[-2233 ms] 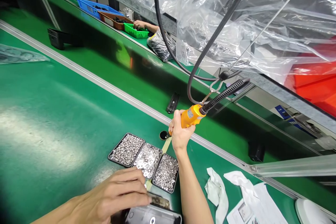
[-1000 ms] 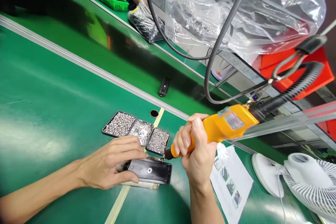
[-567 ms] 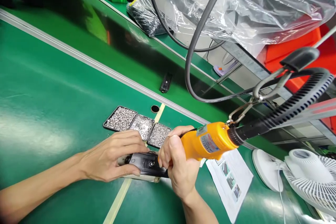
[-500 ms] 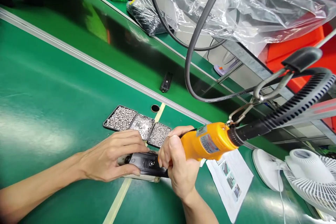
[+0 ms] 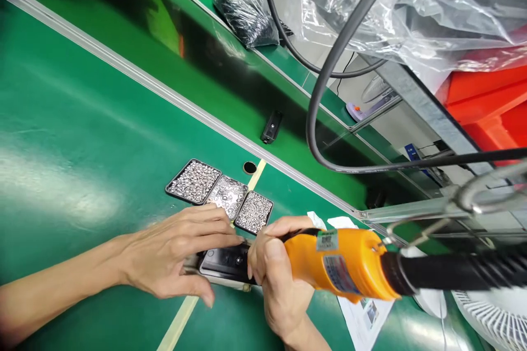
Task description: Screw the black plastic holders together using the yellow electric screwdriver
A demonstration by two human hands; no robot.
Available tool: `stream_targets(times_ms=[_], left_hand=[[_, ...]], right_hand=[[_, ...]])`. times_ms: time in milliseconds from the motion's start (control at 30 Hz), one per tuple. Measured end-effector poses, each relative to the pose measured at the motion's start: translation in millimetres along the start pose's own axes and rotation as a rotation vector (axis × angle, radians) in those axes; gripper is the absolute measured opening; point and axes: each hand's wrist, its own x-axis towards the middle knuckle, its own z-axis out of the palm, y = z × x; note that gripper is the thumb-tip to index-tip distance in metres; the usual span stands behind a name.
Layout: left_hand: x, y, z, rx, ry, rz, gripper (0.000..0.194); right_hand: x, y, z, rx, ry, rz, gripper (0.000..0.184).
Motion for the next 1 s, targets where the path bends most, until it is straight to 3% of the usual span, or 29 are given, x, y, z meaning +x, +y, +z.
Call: stream_targets(times_ms=[533, 800, 1000], left_hand=[[2.2, 2.0, 3.6, 0.003, 0.006, -0.084, 0.042], [2.5, 3.1, 2.4, -0.009, -0.027, -0.139, 0.045], [3.0, 3.6, 1.9, -0.034, -0.027, -0.148, 0.047]], right_hand=[[-10.7, 6.5, 2.1, 0.063, -0.122, -0.003, 0.018], [-14.3, 18.0, -0.1, 0.058, -0.054, 0.101, 0.019], [-17.2, 25.7, -3.6, -0.001, -0.013, -0.02, 0.018]])
